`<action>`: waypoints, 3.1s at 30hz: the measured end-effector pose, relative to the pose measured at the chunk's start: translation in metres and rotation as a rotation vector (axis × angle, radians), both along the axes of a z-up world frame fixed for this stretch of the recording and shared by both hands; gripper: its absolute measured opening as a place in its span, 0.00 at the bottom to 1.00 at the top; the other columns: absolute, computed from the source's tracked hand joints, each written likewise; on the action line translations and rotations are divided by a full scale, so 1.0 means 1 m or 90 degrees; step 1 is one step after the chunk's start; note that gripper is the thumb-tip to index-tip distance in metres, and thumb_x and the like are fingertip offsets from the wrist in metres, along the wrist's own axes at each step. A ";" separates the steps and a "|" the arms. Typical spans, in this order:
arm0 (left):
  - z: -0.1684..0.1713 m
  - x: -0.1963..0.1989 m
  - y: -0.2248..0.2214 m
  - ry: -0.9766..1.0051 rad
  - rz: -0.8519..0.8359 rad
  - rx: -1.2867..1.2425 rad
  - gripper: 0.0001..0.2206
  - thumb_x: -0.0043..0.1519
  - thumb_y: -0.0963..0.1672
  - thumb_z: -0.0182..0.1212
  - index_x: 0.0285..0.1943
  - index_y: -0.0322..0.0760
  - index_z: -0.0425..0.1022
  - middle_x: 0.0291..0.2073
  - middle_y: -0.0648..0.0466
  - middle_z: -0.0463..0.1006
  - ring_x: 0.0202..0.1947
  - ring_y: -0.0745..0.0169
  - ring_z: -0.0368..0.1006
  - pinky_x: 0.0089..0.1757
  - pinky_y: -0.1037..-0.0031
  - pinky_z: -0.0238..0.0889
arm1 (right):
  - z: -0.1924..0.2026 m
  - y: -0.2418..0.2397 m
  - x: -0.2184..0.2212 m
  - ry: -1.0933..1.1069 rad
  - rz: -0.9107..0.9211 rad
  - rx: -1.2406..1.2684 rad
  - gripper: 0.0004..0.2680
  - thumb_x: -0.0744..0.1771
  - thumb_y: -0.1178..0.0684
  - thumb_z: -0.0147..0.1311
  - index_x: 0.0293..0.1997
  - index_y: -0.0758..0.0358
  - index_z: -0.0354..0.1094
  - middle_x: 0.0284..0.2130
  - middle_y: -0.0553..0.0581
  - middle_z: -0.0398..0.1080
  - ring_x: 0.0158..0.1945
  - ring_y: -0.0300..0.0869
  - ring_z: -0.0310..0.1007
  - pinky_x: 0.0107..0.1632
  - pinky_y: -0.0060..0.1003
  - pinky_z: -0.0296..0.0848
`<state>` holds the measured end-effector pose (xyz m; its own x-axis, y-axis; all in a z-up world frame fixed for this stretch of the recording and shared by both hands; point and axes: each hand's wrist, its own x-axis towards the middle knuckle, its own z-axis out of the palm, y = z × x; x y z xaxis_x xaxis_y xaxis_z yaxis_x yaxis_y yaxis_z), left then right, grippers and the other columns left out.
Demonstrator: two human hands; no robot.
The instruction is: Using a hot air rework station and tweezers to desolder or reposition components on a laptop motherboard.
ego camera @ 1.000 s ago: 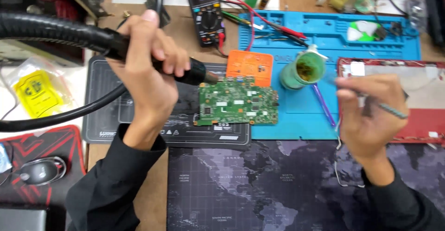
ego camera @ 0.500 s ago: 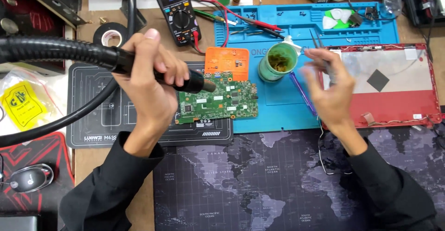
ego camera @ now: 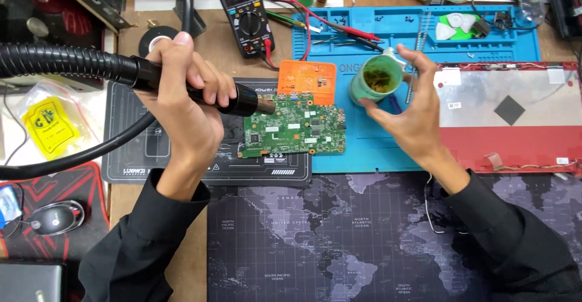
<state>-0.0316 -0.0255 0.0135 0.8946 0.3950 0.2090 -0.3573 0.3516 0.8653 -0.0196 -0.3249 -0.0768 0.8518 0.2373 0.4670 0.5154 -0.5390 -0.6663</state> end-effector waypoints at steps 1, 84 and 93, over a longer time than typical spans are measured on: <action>-0.001 0.000 0.003 0.000 0.002 0.000 0.18 0.67 0.41 0.53 0.22 0.41 0.56 0.10 0.54 0.51 0.10 0.62 0.50 0.19 0.70 0.53 | 0.000 -0.002 0.002 0.000 0.002 0.000 0.30 0.65 0.60 0.72 0.70 0.69 0.47 0.67 0.72 0.55 0.74 0.61 0.58 0.70 0.48 0.70; 0.012 0.051 -0.059 -0.046 -0.025 -0.069 0.16 0.67 0.43 0.52 0.25 0.41 0.56 0.13 0.53 0.58 0.14 0.57 0.61 0.28 0.67 0.63 | 0.038 -0.014 0.043 0.207 -0.046 -0.075 0.28 0.58 0.49 0.74 0.60 0.65 0.62 0.50 0.60 0.75 0.53 0.46 0.76 0.51 0.35 0.77; 0.006 0.048 -0.064 -0.043 -0.042 -0.047 0.16 0.68 0.41 0.49 0.26 0.41 0.55 0.13 0.53 0.56 0.13 0.59 0.57 0.27 0.67 0.61 | 0.012 -0.021 0.168 0.007 -0.044 -0.108 0.26 0.63 0.53 0.78 0.58 0.74 0.61 0.51 0.70 0.74 0.51 0.54 0.75 0.50 0.43 0.77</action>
